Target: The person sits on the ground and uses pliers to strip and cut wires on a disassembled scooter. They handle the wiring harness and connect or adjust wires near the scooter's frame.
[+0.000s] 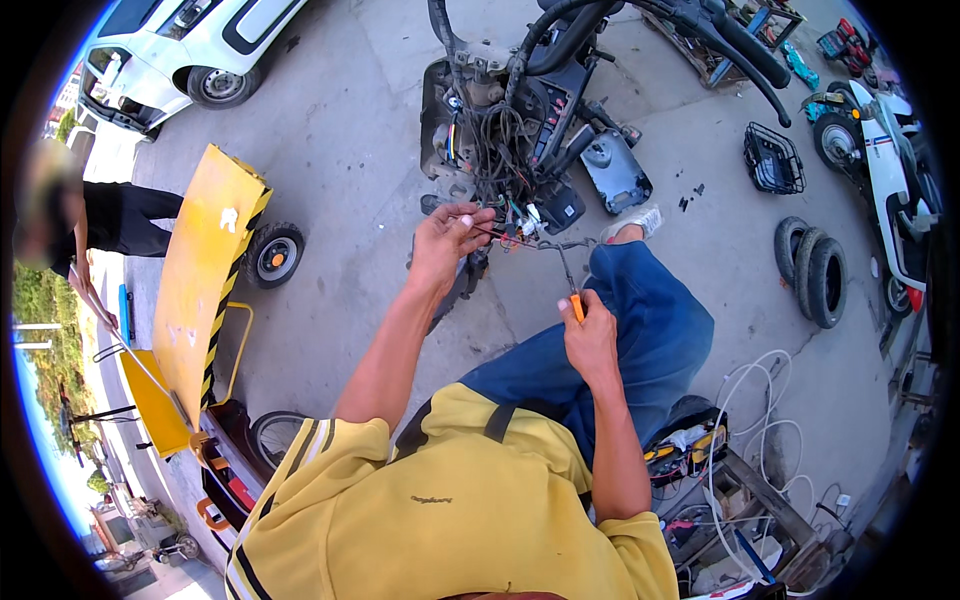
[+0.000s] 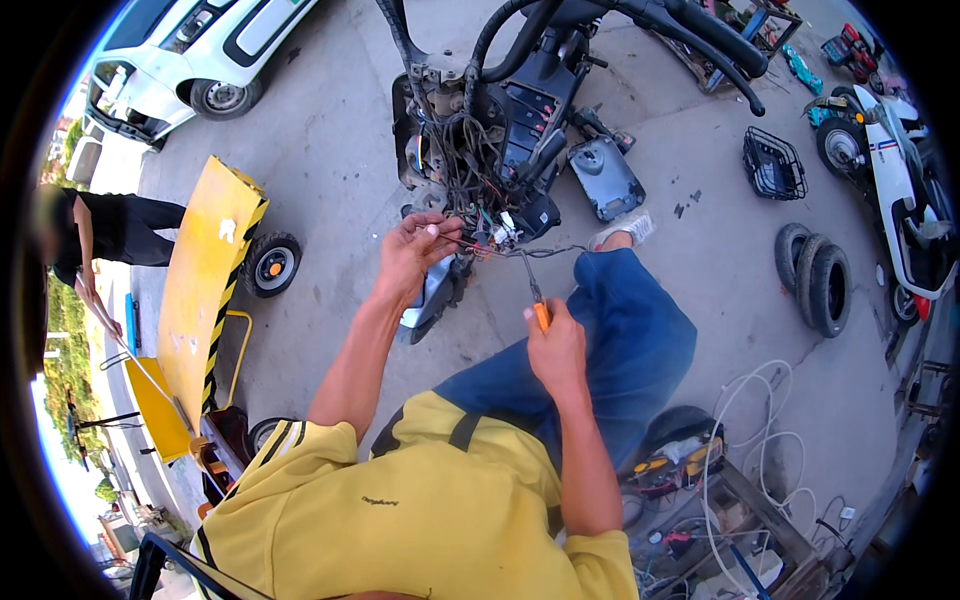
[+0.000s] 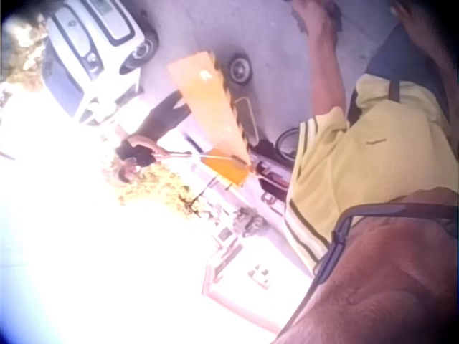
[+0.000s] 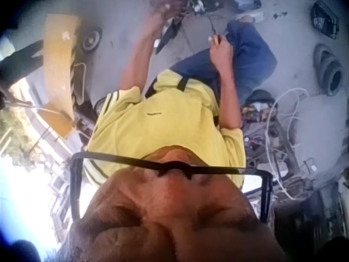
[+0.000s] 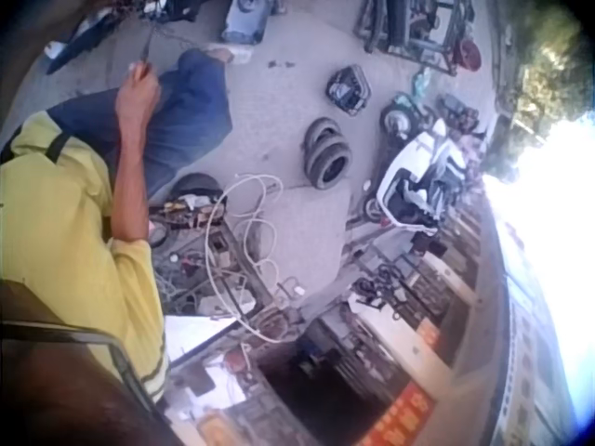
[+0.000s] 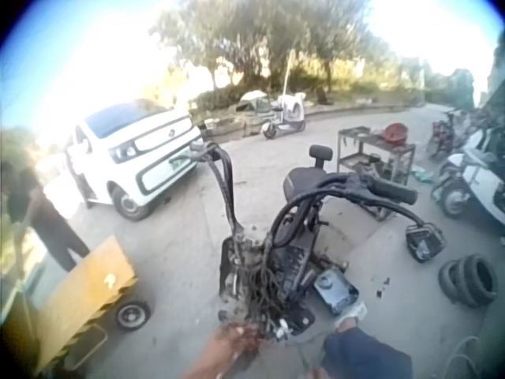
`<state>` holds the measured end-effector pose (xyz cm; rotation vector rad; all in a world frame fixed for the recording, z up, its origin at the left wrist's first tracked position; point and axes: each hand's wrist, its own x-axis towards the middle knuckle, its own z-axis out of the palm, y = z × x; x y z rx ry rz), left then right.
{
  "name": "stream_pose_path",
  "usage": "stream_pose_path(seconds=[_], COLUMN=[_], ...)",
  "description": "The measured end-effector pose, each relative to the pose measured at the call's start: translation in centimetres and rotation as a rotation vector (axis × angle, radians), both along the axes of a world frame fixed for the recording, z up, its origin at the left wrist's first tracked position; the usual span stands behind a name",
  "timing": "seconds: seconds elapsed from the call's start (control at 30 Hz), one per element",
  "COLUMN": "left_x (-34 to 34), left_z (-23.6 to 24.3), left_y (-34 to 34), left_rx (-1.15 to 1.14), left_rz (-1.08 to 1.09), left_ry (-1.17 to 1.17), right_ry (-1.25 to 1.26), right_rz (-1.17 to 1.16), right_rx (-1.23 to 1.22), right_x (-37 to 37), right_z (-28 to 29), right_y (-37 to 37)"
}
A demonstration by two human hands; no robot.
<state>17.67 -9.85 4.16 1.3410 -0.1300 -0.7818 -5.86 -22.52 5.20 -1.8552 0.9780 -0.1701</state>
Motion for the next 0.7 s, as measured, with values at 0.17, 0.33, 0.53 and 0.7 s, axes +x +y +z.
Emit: stream_pose_path(seconds=[0.17, 0.33, 0.53, 0.7], left_x=[0.5, 1.8, 2.7, 1.9], left_z=[1.7, 1.5, 0.1, -0.2], left_y=[-0.9, -2.0, -2.2, -2.4], left_rx=[0.035, -0.039, -0.046, -0.061], left_rz=[0.066, 0.139, 0.119, 0.13], left_ry=[-0.108, -0.041, -0.087, -0.083], right_ry=[-0.024, -0.045, -0.09, -0.124], right_rz=[0.018, 0.04, 0.061, 0.046], right_rx=[0.037, 0.115, 0.15, 0.261], right_x=[1.1, 2.3, 2.5, 2.2], right_z=[-0.1, 0.5, 0.8, 1.0], right_y=[0.0, 0.3, 0.9, 1.4])
